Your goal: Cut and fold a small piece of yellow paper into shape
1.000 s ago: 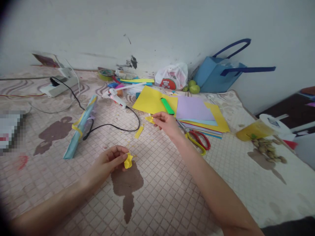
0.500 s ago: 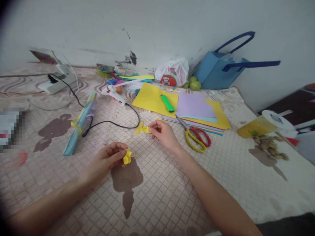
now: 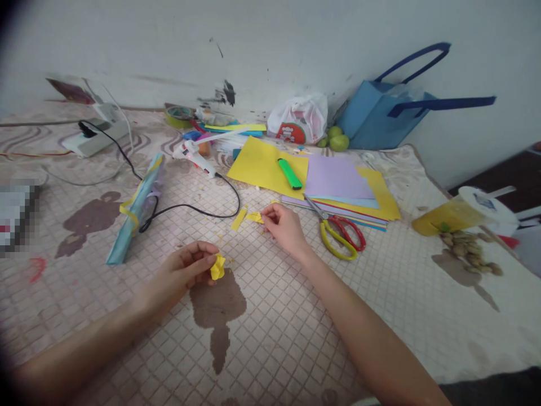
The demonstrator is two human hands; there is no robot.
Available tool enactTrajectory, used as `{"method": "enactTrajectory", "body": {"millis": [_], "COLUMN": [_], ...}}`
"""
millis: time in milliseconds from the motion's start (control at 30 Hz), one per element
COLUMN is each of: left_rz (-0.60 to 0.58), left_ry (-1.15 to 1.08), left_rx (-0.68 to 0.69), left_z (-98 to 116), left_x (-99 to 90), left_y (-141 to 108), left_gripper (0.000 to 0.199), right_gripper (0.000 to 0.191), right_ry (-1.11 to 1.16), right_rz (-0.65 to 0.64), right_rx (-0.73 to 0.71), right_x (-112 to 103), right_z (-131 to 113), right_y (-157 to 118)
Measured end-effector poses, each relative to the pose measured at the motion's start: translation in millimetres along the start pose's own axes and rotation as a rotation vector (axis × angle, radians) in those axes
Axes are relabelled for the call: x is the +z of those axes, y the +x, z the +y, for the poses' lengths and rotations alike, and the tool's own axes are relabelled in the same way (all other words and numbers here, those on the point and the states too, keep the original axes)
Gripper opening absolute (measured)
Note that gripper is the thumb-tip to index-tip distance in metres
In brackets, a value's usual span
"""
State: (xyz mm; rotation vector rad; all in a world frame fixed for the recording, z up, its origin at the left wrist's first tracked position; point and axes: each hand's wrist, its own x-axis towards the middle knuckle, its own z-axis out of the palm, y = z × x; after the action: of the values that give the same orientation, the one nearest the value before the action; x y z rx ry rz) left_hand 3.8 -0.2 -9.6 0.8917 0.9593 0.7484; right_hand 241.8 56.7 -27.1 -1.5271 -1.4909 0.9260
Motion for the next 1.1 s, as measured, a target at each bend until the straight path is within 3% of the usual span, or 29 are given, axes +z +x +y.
{"method": "enactTrajectory", "body": {"millis": [667, 833, 1100], "left_rz": [0.009, 0.009, 0.01], "left_ry": [-0.018, -0.041, -0.109], "left_rx": [-0.012, -0.011, 0.01], "left_z": [2.1, 2.0, -3.0], "left_x": [1.7, 1.0, 6.0], "left_y": [-1.5, -0.3, 0.1], "left_gripper": [0.027, 0.027, 0.032], "right_gripper": [0.011, 0.007, 0.013], "right_ry": [0.051, -0.103, -0.507], "right_rz": [0.0, 0.079, 0.181], "right_rx": [0.001, -0.134, -0.422], "right_x": [-0.7, -4.2, -11.6], "right_z": [-2.7, -5.8, -11.1], "right_y": [-1.6, 4.8, 39.1]}}
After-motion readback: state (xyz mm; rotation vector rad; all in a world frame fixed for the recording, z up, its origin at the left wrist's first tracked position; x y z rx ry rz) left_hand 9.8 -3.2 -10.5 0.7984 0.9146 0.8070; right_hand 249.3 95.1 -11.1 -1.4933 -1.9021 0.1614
